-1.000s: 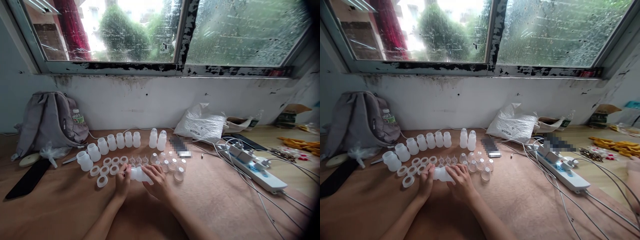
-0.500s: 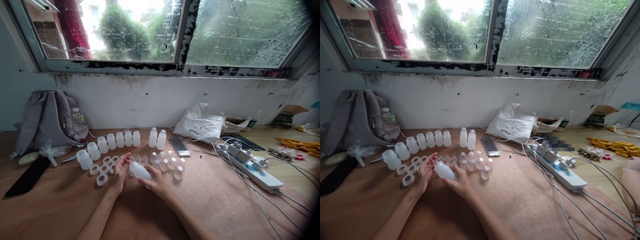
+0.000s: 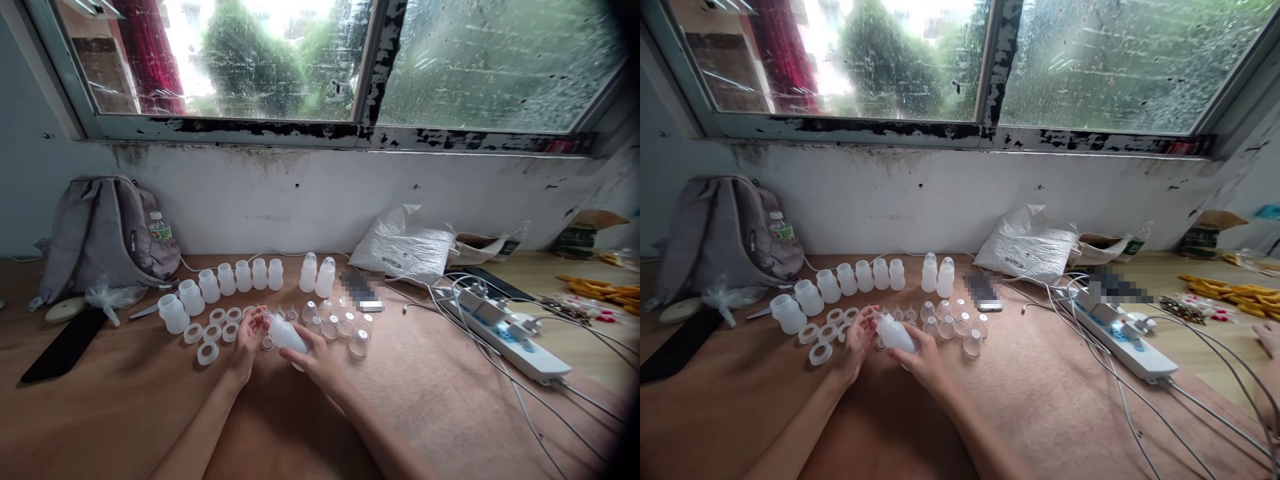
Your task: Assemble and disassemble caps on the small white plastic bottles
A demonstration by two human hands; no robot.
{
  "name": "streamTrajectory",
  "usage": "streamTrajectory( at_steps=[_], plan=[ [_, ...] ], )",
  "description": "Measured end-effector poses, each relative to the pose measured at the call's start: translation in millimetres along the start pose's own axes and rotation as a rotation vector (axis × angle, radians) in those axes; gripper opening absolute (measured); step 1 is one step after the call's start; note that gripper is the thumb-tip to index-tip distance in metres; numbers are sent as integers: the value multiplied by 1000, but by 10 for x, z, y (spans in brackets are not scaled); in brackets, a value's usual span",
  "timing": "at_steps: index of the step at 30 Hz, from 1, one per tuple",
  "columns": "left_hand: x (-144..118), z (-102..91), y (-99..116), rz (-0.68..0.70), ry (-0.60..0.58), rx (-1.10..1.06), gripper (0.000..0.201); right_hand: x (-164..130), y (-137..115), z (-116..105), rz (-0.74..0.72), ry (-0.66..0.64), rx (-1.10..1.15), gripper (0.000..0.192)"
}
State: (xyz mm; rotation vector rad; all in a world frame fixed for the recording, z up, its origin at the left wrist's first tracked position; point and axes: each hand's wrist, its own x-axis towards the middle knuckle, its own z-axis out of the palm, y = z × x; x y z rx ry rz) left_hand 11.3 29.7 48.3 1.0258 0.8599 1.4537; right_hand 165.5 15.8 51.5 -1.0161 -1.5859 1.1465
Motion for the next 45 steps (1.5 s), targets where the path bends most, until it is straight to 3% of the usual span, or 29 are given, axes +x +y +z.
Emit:
streamTrajectory(
  at_steps=[3, 6, 9, 11, 13, 16, 19, 23, 26, 28, 31, 34, 36, 40, 45],
  plan=[
    [-6, -14, 15, 71, 33, 114, 39, -48, -55, 35, -28, 23, 40, 39],
    [-8, -41, 37, 63, 12, 90, 38, -64, -26, 23, 117, -98, 248, 29],
    [-17, -41, 47, 29, -20, 29, 38, -50, 51, 7, 293, -257, 493, 35],
    [-34, -9, 55, -2, -26, -17, 37, -41, 73, 22, 309, -269, 524, 39],
    [-64, 48, 68, -35, -33, -83, 39, -51, 65, 60, 211, -178, 382, 37],
    [-133, 152, 90, -94, -26, -173, 44, -116, 42, 146, -67, 24, -3, 39],
    [-203, 222, 97, -147, 71, -164, 44, -211, 39, 237, -199, 94, -175, 43],
    [-247, 221, 90, -155, 133, -170, 29, -260, 12, 313, 39, -1, 135, 39],
    [-246, 198, 89, -122, 91, -236, 16, -227, -21, 336, 256, -136, 492, 38],
    [-237, 194, 96, -106, 55, -260, 10, -208, -29, 346, 319, -191, 614, 38],
    [-222, 215, 108, -105, 74, -268, 15, -219, -22, 361, 271, -126, 482, 37],
    [-217, 244, 89, -170, 119, -250, 25, -255, -17, 358, 52, 29, 131, 40],
    [-218, 248, 48, -206, 137, -226, 25, -264, -24, 336, -19, 42, 19, 40],
    [-212, 217, -35, -133, 184, -202, 15, -236, -26, 275, 136, -81, 198, 33],
    [-202, 212, 14, -115, 97, -236, 16, -225, -7, 324, 210, -107, 415, 36]
  ],
)
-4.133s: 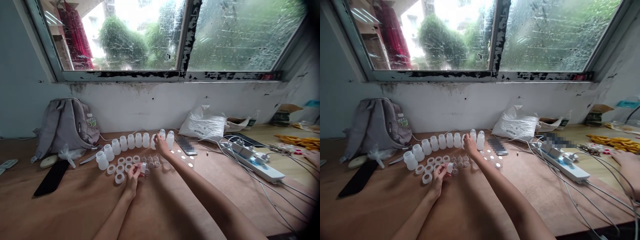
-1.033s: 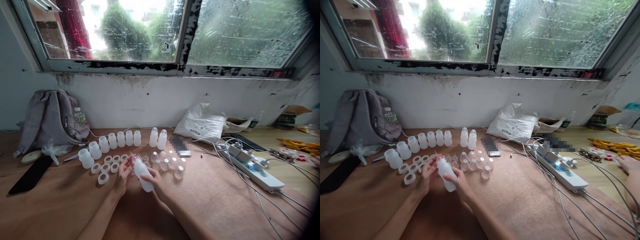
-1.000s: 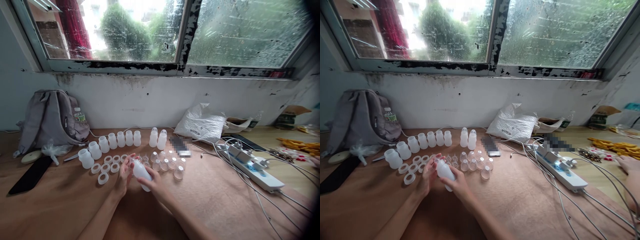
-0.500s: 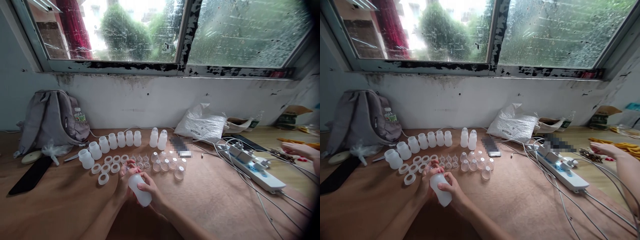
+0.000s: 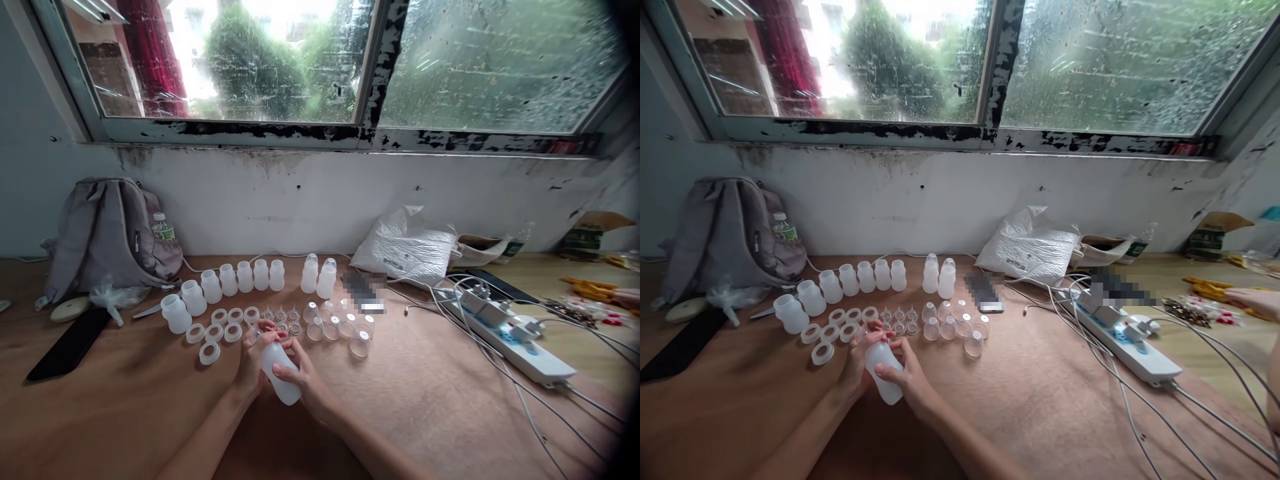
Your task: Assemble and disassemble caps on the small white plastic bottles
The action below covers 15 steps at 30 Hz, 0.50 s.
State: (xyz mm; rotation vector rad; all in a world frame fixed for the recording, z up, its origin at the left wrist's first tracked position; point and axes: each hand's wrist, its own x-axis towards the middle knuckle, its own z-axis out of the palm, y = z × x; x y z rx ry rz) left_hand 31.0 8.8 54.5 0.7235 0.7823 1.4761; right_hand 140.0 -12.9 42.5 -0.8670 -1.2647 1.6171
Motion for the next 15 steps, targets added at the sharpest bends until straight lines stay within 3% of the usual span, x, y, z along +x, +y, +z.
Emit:
streamTrajectory(
  at_steps=[5, 8, 10, 12, 15],
  plan=[
    [-47, 65, 14, -43, -55, 67, 35, 15, -34, 16, -162, 130, -112, 28],
    [-65, 69, -14, -74, -16, 96, 36, 93, -80, -178, -312, 201, -455, 23],
    [-67, 60, -20, -62, 4, 95, 38, 168, -88, -372, -394, 367, -718, 21],
    [-66, 50, -20, -72, 3, 112, 39, 238, -69, -563, -370, 524, -895, 25],
    [-71, 44, -30, -73, -25, 153, 37, 299, -21, -744, -277, 561, -1031, 28]
  ],
)
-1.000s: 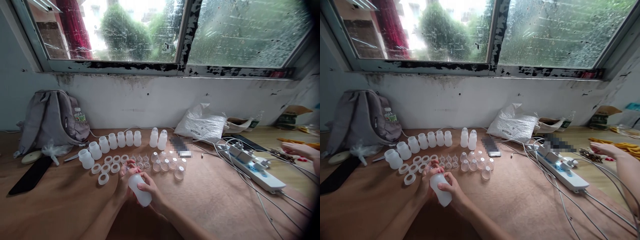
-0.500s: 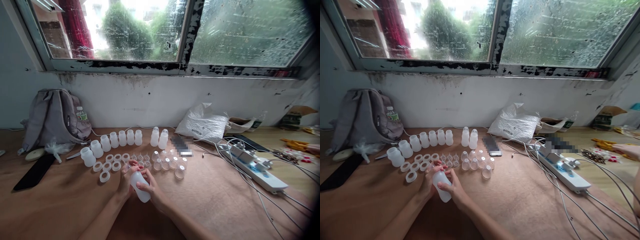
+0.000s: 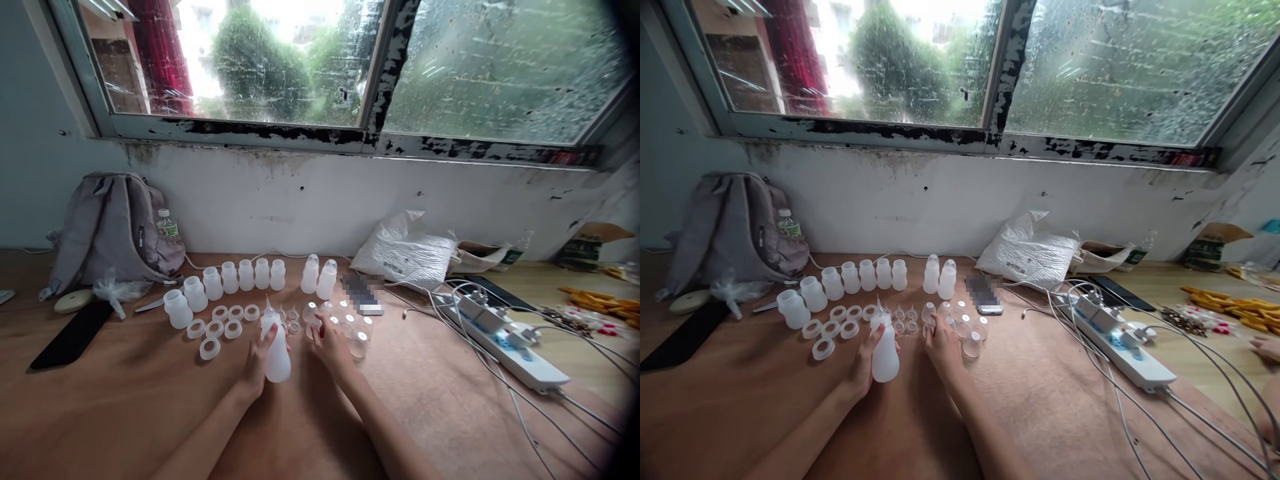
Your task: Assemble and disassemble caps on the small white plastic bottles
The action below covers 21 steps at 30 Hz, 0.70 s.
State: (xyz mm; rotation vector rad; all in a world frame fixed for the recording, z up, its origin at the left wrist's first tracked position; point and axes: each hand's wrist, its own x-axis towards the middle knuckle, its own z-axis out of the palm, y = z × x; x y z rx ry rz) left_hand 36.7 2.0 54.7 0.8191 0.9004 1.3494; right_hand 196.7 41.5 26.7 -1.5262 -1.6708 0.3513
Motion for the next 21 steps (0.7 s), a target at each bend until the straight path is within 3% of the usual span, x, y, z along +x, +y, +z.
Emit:
streamTrajectory(
  at_steps=[4, 10, 13, 16, 21],
  plan=[
    [0, 2, -55, 43, -70, 130, 36, 15, -2, -25, -10, 3, 53, 17],
    [50, -35, -205, 67, -265, 357, 36, 60, -187, -219, 61, 225, 650, 26],
    [63, -29, -235, 76, -308, 416, 36, 62, -222, -275, 82, 282, 778, 28],
    [74, -14, -239, 64, -355, 450, 36, 36, -241, -264, 64, 265, 764, 26],
    [102, -25, -273, 40, -386, 456, 31, -25, -292, -199, 33, 120, 715, 22]
  ],
)
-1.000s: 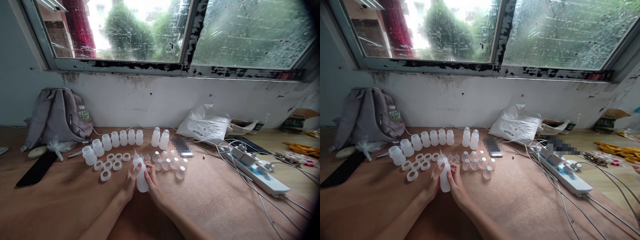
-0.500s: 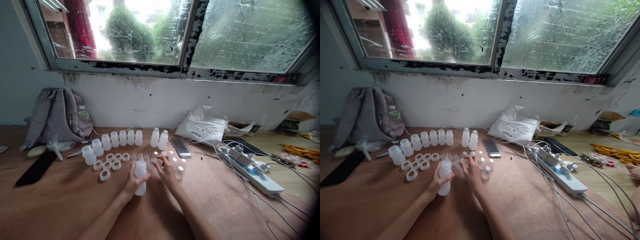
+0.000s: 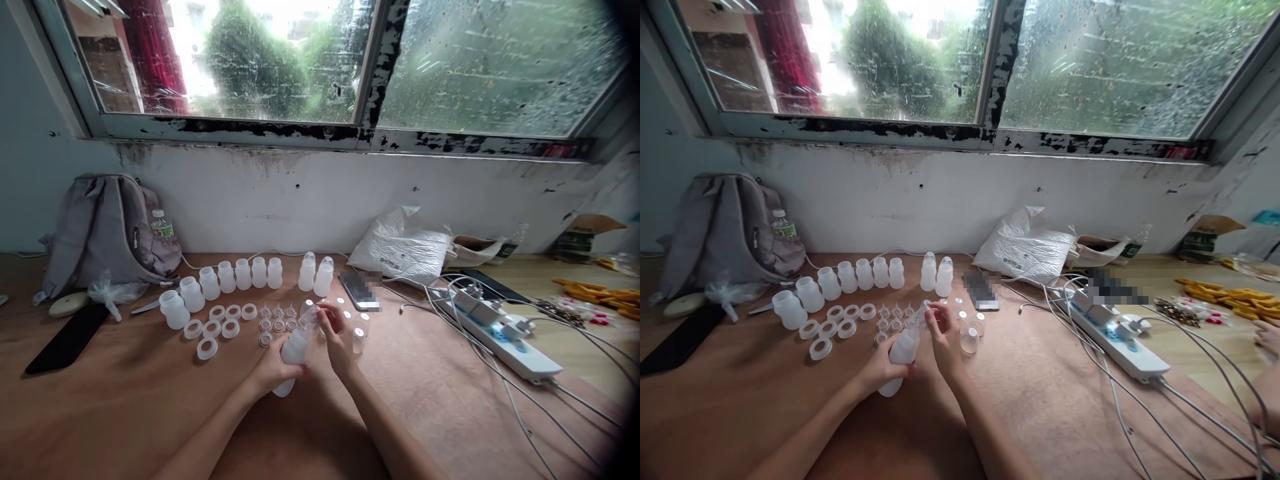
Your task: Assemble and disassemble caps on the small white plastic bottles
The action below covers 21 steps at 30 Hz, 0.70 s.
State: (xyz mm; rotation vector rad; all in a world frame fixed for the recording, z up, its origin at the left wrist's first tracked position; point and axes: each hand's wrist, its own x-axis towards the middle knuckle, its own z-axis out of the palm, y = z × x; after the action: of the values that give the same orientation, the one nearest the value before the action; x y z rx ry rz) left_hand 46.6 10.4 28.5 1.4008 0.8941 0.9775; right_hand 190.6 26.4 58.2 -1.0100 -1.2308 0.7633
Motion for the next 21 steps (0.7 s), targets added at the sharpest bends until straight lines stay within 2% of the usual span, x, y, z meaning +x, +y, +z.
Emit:
streamTrajectory(
  at_steps=[8, 15, 21],
  plan=[
    [9, -8, -1, -4, -38, -56, 31, -84, -14, 65, 9, -79, -31, 17],
    [-5, -8, -2, -21, -42, -59, 34, -134, 85, 153, 33, 15, 52, 18],
    [11, 7, -1, -28, -29, -78, 29, -113, 117, 143, 67, -8, 54, 16]
  ],
)
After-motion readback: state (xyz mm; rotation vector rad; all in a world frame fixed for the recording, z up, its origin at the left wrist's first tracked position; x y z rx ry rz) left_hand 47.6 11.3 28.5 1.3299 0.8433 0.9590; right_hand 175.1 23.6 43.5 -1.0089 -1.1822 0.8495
